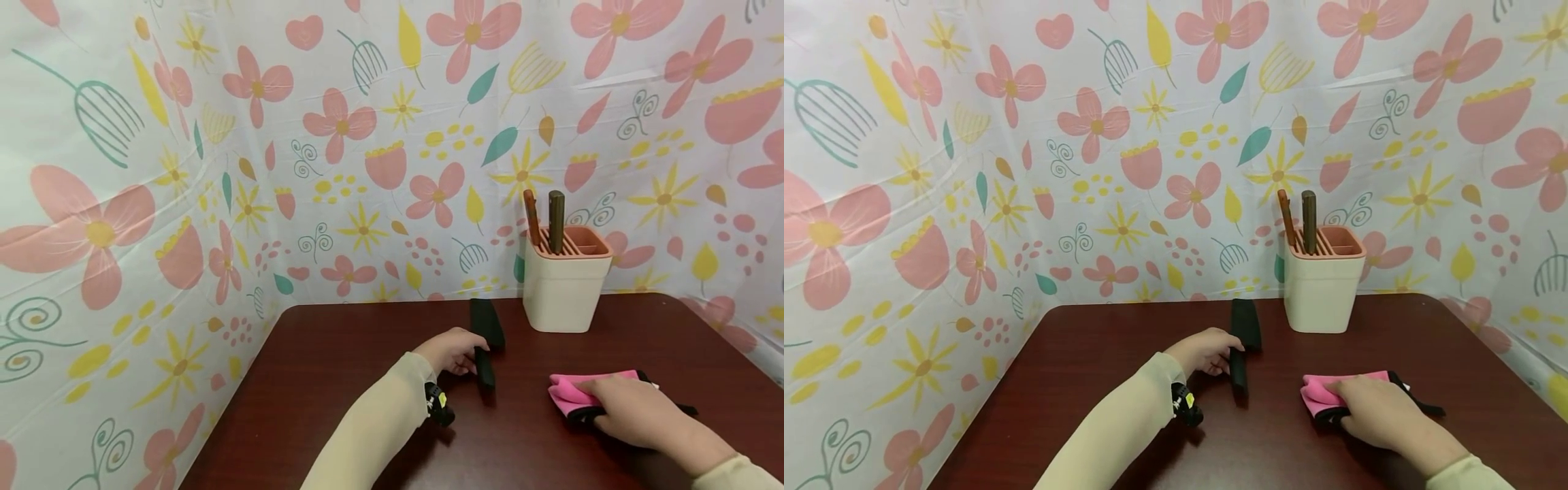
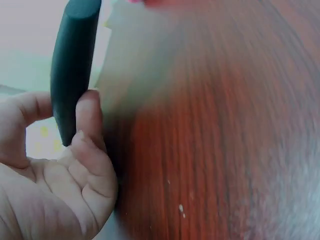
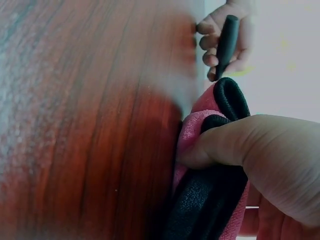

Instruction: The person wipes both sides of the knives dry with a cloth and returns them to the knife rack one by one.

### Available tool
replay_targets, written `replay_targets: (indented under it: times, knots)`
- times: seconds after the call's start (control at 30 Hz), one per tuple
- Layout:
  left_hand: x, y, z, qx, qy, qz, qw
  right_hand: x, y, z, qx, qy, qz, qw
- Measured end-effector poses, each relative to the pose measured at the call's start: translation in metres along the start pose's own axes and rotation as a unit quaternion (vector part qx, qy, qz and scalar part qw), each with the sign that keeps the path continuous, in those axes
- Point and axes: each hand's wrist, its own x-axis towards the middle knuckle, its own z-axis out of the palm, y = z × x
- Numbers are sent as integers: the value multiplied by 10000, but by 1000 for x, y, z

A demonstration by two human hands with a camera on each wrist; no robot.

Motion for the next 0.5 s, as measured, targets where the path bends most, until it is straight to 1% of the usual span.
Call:
replay_targets:
  times: [0.13,0.23,0.33,0.43,0.5]
  knots:
    - [1,-1,-3,-506,-100,38,9987,-2,0,-1,-19,113,-66,9999]
    - [0,-3,-6,-900,-308,51,9955,-2,1,-1,-8,128,-128,9998]
    - [-1,-5,-7,-1325,-553,68,9896,-2,2,-2,-38,88,-177,9998]
    - [-3,-6,-7,-1786,-734,164,9810,0,3,-4,-46,-31,-128,9999]
    - [-4,-6,-7,-2038,-818,233,9753,1,3,-4,-37,-37,-129,9999]
